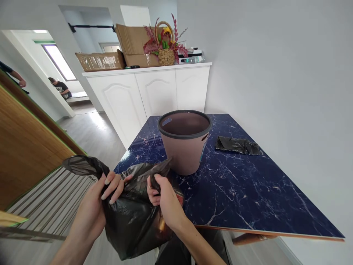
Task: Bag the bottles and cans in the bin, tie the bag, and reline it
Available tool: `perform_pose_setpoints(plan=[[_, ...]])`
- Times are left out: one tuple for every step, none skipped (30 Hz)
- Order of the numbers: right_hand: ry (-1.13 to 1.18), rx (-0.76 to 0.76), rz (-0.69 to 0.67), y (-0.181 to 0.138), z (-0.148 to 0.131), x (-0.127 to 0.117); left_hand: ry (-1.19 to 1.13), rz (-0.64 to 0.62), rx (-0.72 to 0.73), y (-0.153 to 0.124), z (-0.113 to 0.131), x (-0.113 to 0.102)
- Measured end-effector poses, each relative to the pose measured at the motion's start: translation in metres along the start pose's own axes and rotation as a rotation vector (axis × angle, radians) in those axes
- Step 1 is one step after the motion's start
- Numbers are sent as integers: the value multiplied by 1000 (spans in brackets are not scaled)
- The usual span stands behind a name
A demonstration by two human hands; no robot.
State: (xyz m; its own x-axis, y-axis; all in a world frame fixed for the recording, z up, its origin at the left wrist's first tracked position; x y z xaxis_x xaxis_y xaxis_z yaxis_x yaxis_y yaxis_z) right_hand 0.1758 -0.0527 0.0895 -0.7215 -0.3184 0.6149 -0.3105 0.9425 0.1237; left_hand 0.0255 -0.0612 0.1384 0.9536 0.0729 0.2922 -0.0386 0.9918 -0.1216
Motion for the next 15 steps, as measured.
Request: perform_pose_setpoints(plan=[[-27,5,0,0,1,0,0,-8,8,0,0,1],[-57,-8,-3,0,0,0,20,-6,29,-1,0,2],[-87,-34,-5,0,-3,1,65,2,54,-3,1,2],[-115,-62,-2,0,-6,2,137,8,78,-4,1,2],[-143,-83,6,0,-9,3,230,9,95,-7,0,3],[-179,-94,21,0,-11,3,339,4,105,-9,-1,4],[-225,-104,48,1,-13,2,453,-5,118,-11,-2,5],[-285,-118,80,1,-16,0,566,-21,136,-13,-3,7],[-360,-142,108,2,-18,-1,667,-42,166,-15,-3,9],[-445,-175,120,2,-22,-1,756,-65,208,-16,-3,11],[-530,-214,114,2,-25,0,834,-92,255,-17,-2,13],[-607,-253,90,2,-28,2,902,-113,300,-18,-2,16],[-670,-288,51,1,-30,6,960,-126,336,-17,-2,17],[-721,-314,0,-1,-31,10,1007,-131,361,-17,-2,18],[-762,-338,-58,-3,-32,14,1044,-126,385,-16,-2,19]])
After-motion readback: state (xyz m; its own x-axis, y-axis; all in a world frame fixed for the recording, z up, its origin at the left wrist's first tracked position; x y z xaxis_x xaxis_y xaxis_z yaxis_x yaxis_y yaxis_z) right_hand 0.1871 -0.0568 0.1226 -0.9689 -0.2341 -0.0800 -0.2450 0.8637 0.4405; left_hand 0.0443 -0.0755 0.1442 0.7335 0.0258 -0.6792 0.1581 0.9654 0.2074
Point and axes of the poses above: each hand's wrist, its own y-axis towards the middle knuckle, its own x-axis out of the palm, z = x × y, the point moved 6 cm from there along y, towards the middle knuckle, and after that the axes turned 9 degrees about -x, right-handed, at the moved point
